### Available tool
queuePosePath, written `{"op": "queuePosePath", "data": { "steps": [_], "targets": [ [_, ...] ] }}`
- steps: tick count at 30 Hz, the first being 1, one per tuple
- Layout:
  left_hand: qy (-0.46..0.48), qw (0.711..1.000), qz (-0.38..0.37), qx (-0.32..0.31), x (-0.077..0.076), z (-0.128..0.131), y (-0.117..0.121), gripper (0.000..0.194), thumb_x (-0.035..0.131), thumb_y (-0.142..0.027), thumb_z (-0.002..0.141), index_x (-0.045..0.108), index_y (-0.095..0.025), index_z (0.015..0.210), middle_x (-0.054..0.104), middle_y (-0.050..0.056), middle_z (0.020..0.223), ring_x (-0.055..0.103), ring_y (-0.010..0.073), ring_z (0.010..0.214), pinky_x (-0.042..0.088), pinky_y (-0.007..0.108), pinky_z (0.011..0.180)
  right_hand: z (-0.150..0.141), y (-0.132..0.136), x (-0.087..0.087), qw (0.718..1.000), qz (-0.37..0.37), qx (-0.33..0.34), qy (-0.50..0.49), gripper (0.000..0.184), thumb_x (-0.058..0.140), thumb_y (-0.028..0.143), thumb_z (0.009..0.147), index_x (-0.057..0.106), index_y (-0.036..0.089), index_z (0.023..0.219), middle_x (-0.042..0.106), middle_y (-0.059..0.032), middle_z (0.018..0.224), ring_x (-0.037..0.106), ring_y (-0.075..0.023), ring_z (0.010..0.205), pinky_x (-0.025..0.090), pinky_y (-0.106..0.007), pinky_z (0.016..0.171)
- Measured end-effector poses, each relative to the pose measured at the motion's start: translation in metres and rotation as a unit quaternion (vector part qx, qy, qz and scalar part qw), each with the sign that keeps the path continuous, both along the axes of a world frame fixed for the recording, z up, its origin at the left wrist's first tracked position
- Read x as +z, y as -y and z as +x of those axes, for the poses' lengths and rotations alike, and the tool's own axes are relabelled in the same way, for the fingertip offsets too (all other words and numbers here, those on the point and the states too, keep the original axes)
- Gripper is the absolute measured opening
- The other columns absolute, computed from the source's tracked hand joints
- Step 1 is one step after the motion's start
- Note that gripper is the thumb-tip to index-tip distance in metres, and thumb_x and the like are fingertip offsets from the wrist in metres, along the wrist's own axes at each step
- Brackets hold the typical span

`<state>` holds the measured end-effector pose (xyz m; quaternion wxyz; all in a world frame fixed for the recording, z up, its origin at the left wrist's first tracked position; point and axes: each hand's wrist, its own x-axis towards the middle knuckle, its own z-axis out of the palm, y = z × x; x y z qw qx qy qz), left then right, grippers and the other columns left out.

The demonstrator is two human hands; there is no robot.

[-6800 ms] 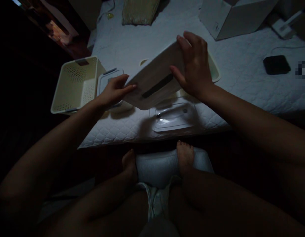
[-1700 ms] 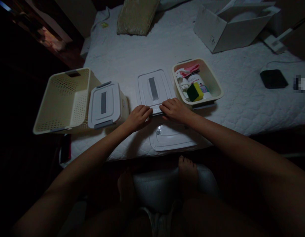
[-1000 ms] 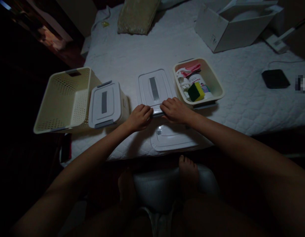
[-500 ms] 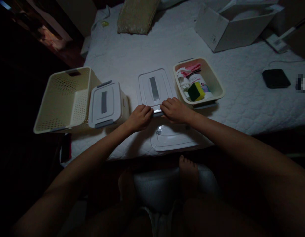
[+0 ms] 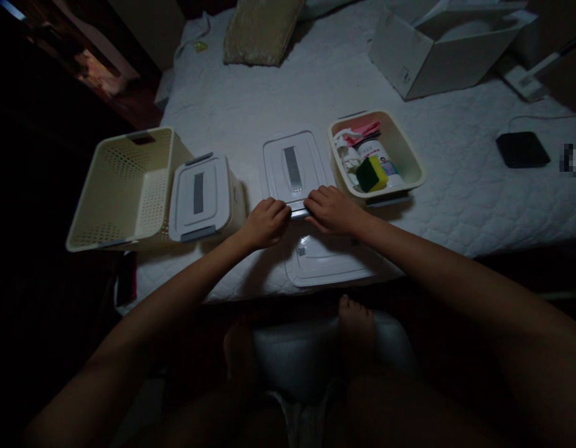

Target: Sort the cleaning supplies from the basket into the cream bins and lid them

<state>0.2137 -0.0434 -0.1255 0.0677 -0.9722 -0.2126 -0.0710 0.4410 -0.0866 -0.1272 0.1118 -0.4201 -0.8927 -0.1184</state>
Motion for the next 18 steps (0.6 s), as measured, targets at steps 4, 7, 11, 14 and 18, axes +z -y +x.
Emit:
{"op": "queuePosePath", "data": {
  "steps": [4, 7, 11, 14, 18],
  "targets": [
    [0.035, 0.999, -0.025, 0.001, 0.000, -0.002, -0.005, 0.027, 0.041, -0.027, 0.090, 0.057, -0.011, 0.106, 0.060, 0.015, 0.100, 0.050, 0.0245, 0.089, 0.040, 0.039, 0.078, 0.003, 0.002, -0.003, 0.997, -0.014, -0.007, -0.080, 0.031, 0.048, 0.035, 0.089, 0.063, 0.012, 0.103, 0.061, -0.0154, 0.095, 0.051, -0.0256, 0.087, 0.039, -0.038, 0.076],
    [0.096, 0.994, -0.046, 0.018, 0.001, -0.002, -0.008, 0.028, 0.039, -0.032, 0.092, 0.057, -0.013, 0.104, 0.060, 0.013, 0.098, 0.051, 0.0230, 0.089, 0.043, 0.039, 0.079, 0.006, 0.003, -0.002, 0.988, -0.002, -0.053, -0.143, 0.030, 0.046, 0.031, 0.090, 0.061, 0.013, 0.108, 0.059, -0.0162, 0.100, 0.052, -0.0274, 0.093, 0.042, -0.042, 0.081],
    [0.177, 0.978, -0.064, 0.087, -0.001, -0.001, -0.013, 0.030, 0.035, -0.030, 0.095, 0.055, -0.013, 0.108, 0.058, 0.014, 0.104, 0.052, 0.0221, 0.098, 0.045, 0.038, 0.086, 0.012, -0.005, -0.004, 0.965, 0.020, -0.140, -0.219, 0.035, 0.044, 0.028, 0.090, 0.056, 0.011, 0.118, 0.053, -0.0186, 0.109, 0.051, -0.0299, 0.103, 0.043, -0.044, 0.086],
    [0.236, 0.953, -0.074, 0.176, -0.010, 0.001, -0.021, 0.032, 0.036, -0.028, 0.095, 0.049, -0.013, 0.120, 0.053, 0.016, 0.115, 0.049, 0.0235, 0.111, 0.044, 0.041, 0.092, 0.016, -0.018, -0.012, 0.946, 0.016, -0.182, -0.267, 0.042, 0.044, 0.028, 0.088, 0.050, 0.012, 0.127, 0.052, -0.0184, 0.110, 0.052, -0.0305, 0.103, 0.045, -0.047, 0.086],
    [0.355, 0.893, -0.123, 0.247, -0.032, 0.005, -0.039, 0.033, 0.040, -0.033, 0.094, 0.043, -0.020, 0.125, 0.052, 0.013, 0.116, 0.052, 0.0207, 0.110, 0.049, 0.039, 0.088, 0.019, -0.036, -0.024, 0.932, 0.016, -0.218, -0.290, 0.045, 0.046, 0.032, 0.087, 0.048, 0.012, 0.128, 0.054, -0.0186, 0.106, 0.054, -0.0299, 0.094, 0.047, -0.047, 0.081]
  ]
}}
